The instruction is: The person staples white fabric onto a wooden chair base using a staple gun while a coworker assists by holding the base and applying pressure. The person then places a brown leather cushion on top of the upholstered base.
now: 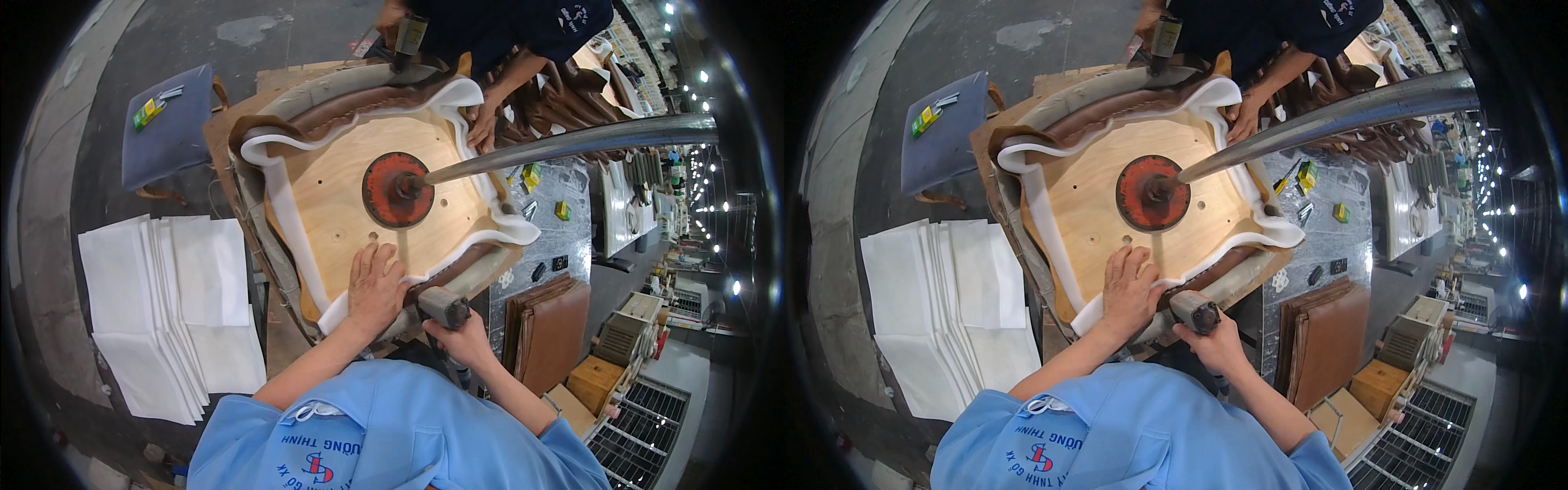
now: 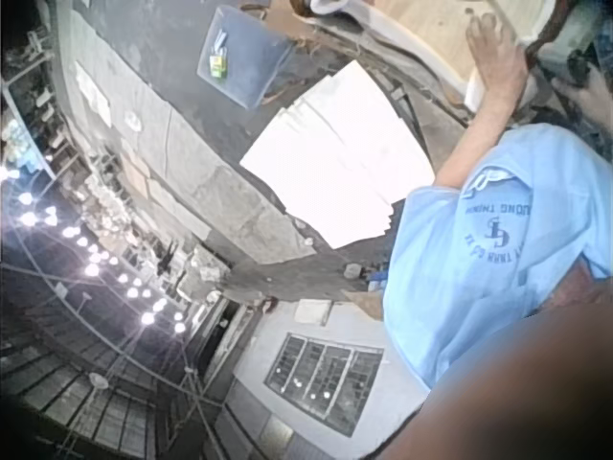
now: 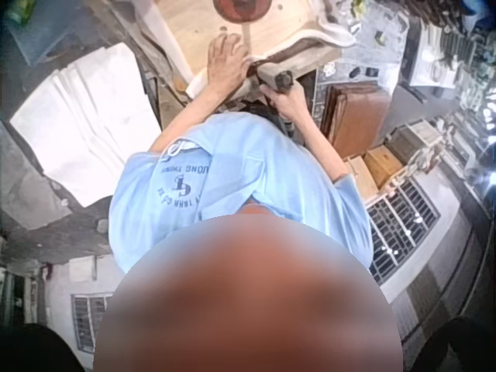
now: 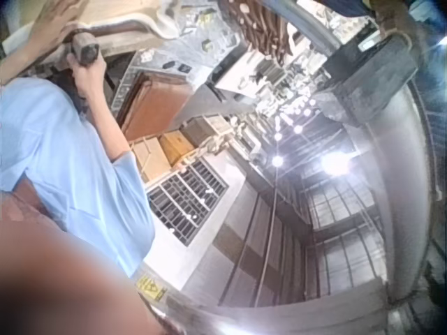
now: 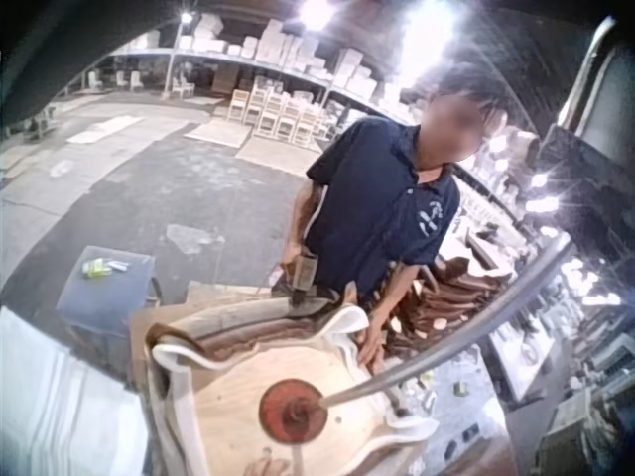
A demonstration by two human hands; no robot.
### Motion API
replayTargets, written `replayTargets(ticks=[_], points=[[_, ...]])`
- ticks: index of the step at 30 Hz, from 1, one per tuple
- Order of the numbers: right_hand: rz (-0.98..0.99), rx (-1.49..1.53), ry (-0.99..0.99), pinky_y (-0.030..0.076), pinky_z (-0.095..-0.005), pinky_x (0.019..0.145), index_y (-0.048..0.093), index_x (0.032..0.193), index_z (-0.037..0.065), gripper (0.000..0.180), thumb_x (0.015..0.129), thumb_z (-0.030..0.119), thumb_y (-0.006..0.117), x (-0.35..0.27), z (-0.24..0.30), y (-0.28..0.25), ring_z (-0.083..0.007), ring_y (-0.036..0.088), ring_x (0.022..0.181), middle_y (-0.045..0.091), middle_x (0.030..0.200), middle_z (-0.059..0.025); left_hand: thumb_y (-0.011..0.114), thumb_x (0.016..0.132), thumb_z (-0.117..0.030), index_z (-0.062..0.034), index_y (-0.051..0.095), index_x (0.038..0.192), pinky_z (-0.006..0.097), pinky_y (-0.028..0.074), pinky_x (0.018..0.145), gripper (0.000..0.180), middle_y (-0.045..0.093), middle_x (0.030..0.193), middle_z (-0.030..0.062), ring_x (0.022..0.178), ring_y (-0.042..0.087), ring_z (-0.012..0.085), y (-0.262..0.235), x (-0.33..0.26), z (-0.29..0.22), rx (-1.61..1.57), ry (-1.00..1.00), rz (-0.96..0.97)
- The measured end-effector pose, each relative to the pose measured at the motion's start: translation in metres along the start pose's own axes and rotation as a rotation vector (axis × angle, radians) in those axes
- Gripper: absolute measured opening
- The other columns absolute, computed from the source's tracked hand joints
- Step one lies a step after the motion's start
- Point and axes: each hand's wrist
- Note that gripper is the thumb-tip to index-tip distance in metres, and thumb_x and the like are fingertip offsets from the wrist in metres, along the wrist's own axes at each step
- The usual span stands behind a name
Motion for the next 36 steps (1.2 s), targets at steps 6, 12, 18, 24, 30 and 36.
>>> replayTargets(ticks=[6,12,18,24,30,36], points=[[-0.021,-0.089,0.0,0.055,-0.0292,0.06,0.061,0.147,0.005,0.061,0.092,0.018,0.084,0.009,0.003,0.013,-0.0099,0.063,0.068,0.073,0.096,-0.0054,0.08,0.085,-0.017,-0.0079,0.07,0.104,0.055,0.034,0.12,0.023,0.056,0.139,0.0128,0.143,0.043,0.0393,-0.002,0.005,0.003,-0.054,0.004,-0.052],[-0.037,-0.007,0.051,0.055,-0.0287,0.061,0.061,0.146,0.005,0.058,0.094,0.019,0.083,-0.005,-0.008,0.011,-0.0091,0.063,0.067,0.071,0.094,-0.0046,0.069,0.093,-0.006,-0.0042,0.071,0.105,0.046,0.049,0.105,0.012,0.066,0.122,0.0164,0.119,0.062,0.0367,-0.057,0.0,0.021,-0.406,-0.082,-0.091],[-0.032,0.141,-0.016,0.054,-0.0267,0.06,0.055,0.153,0.007,0.067,0.093,0.014,0.083,-0.015,-0.036,0.018,-0.0073,0.061,0.067,0.072,0.103,-0.004,0.065,0.105,-0.01,-0.0027,0.065,0.109,0.028,0.048,0.078,0.008,0.059,0.096,0.0028,0.084,0.053,0.0129,-0.123,-0.054,0.068,-0.266,-0.38,-0.704],[-0.157,-0.018,-0.424,0.054,-0.0353,0.104,0.061,0.145,0.004,0.063,0.088,0.006,0.085,-0.009,-0.059,0.024,-0.0213,0.069,0.117,0.073,0.124,-0.0121,0.068,0.104,-0.017,-0.0041,0.054,0.112,0.029,0.047,0.075,0.02,0.053,0.09,0.002,0.079,0.05,0.0134,-0.063,-0.089,0.099,-0.499,-0.726,-0.388],[-0.33,-0.153,-0.696,0.057,-0.0429,0.093,0.061,0.147,0.012,0.07,0.084,0.016,0.089,0.005,-0.082,0.003,-0.0382,0.071,0.107,0.071,0.117,-0.0207,0.069,0.101,-0.012,-0.0019,0.053,0.128,0.035,0.053,0.078,0.033,0.061,0.098,0.0084,0.081,0.061,0.0194,-0.04,-0.116,0.076,-0.395,-0.592,-0.432],[-0.39,-0.03,-0.75,0.057,-0.039,0.094,0.061,0.147,0.01,0.069,0.083,0.013,0.089,-0.011,-0.103,-0.019,-0.0321,0.073,0.109,0.072,0.12,-0.0183,0.072,0.098,-0.014,-0.0008,0.05,0.139,0.047,0.056,0.087,0.049,0.071,0.113,0.0216,0.097,0.073,0.0375,-0.033,-0.147,0.022,-0.141,-0.504,-0.171]])
Point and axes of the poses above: each hand's wrist, its own x-axis towards the middle knuckle, its own y-axis out of the palm, z = x × y
